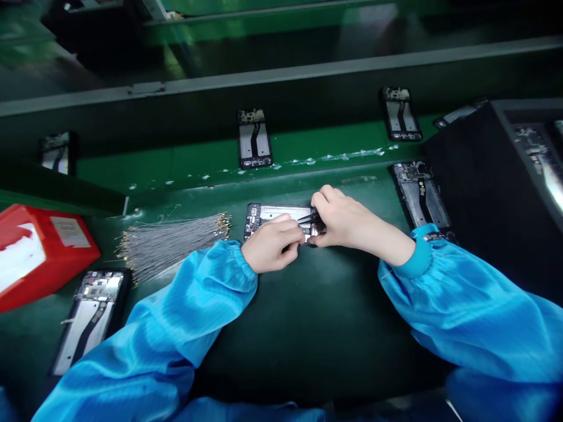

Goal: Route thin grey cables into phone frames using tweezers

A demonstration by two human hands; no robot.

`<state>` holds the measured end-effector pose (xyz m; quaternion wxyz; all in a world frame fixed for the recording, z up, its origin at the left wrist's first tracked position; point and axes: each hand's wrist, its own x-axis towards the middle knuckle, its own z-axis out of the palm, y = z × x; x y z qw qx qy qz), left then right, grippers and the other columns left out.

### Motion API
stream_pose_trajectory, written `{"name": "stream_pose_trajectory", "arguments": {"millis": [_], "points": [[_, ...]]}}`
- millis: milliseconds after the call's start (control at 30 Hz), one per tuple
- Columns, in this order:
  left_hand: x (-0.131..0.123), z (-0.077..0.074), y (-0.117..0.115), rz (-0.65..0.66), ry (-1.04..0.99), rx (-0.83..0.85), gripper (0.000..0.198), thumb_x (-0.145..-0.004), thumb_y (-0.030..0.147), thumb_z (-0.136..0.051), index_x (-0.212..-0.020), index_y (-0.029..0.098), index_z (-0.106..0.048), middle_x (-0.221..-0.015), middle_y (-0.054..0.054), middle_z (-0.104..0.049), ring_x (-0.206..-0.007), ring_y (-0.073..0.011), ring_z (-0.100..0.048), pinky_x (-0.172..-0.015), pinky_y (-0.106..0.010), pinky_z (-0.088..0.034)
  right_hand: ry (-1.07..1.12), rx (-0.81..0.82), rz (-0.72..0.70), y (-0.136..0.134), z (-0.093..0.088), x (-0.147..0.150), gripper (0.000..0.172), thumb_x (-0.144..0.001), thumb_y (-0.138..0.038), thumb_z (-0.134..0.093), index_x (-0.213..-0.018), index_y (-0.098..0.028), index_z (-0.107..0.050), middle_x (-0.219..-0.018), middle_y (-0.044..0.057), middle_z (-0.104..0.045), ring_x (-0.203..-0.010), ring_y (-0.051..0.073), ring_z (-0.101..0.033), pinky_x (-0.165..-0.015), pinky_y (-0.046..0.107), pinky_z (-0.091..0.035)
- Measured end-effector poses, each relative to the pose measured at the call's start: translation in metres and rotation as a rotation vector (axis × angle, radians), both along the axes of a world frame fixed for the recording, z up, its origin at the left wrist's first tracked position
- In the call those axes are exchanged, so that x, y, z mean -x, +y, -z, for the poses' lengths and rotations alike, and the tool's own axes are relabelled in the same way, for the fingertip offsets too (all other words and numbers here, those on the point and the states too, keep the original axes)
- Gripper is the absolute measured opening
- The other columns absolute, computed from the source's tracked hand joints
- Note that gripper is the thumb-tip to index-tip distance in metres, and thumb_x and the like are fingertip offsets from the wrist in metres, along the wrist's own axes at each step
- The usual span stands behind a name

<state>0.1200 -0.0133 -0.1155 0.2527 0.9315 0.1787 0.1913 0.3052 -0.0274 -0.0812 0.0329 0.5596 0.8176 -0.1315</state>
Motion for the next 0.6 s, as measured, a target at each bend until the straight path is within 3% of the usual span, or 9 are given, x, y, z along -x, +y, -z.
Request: {"name": "stream_pose_trajectory", "arguments": {"millis": [133,233,267,333,433,533,600], "points": [[0.002,-0.003,-0.001,-0.018,0.029,-0.012,0.015,-0.076,0.014,-0.043,-0.079,0.016,-0.057,-0.072,-0.004,-0.052,-0.073,-0.0159,-0.045,-0.069,-0.028,-0.040,0.025,-0.042,-0.002,-0.003,0.001,0.000,0.047,-0.060,-0.042,-0.067,-0.092,-0.016,-0.046,-0.092,0.010,-0.047,-0.083,0.025,-0.048,-0.062,0.033,-0.041],[0.009,-0.008,0.001,-0.090,0.133,-0.117,0.030,-0.074,0.023,-0.052,-0.103,0.016,-0.056,-0.103,-0.010,-0.052,-0.099,-0.0244,-0.044,-0.086,-0.039,-0.037,0.131,-0.030,-0.001,0.013,0.001,-0.015,0.050,-0.066,-0.051,-0.061,-0.100,-0.016,-0.047,-0.095,0.008,-0.050,-0.084,0.022,-0.051,-0.066,0.031,-0.043],[0.012,-0.010,0.002,-0.118,0.181,-0.162,0.041,-0.072,0.027,-0.055,-0.112,0.017,-0.052,-0.113,-0.012,-0.047,-0.107,-0.0285,-0.040,-0.089,-0.044,-0.034,0.154,-0.029,0.050,0.024,0.002,-0.024,0.051,-0.070,-0.054,-0.057,-0.104,-0.018,-0.047,-0.097,0.008,-0.050,-0.083,0.020,-0.052,-0.067,0.029,-0.043],[0.017,-0.014,0.008,-0.146,0.268,-0.220,0.054,-0.071,0.034,-0.058,-0.121,0.018,-0.046,-0.123,-0.014,-0.041,-0.113,-0.0327,-0.035,-0.091,-0.049,-0.032,0.072,-0.110,0.310,0.052,0.002,-0.050,0.044,-0.076,-0.055,-0.050,-0.102,-0.020,-0.051,-0.099,0.006,-0.052,-0.085,0.019,-0.053,-0.071,0.028,-0.043],[0.011,-0.019,0.021,-0.138,0.335,-0.233,0.058,-0.071,0.041,-0.059,-0.123,0.021,-0.044,-0.119,-0.013,-0.045,-0.106,-0.0301,-0.040,-0.088,-0.047,-0.035,-0.043,-0.219,0.592,0.096,0.006,-0.095,0.037,-0.083,-0.041,-0.044,-0.103,-0.012,-0.053,-0.107,0.016,-0.050,-0.095,0.027,-0.051,-0.074,0.037,-0.042],[-0.019,-0.021,0.047,-0.209,0.329,-0.209,0.061,-0.068,0.045,-0.061,-0.121,0.020,-0.047,-0.109,-0.011,-0.051,-0.099,-0.0280,-0.045,-0.084,-0.043,-0.039,-0.123,-0.264,0.782,0.128,0.013,-0.131,0.039,-0.081,-0.030,-0.049,-0.110,-0.004,-0.050,-0.114,0.026,-0.044,-0.106,0.035,-0.042,-0.076,0.043,-0.040],[-0.049,-0.023,0.074,-0.297,0.317,-0.146,0.061,-0.067,0.049,-0.060,-0.119,0.019,-0.049,-0.102,-0.010,-0.054,-0.095,-0.0272,-0.047,-0.084,-0.042,-0.040,-0.145,-0.270,0.818,0.141,0.018,-0.146,0.042,-0.082,-0.028,-0.048,-0.110,0.003,-0.049,-0.112,0.032,-0.042,-0.105,0.037,-0.042,-0.073,0.045,-0.039]]}}
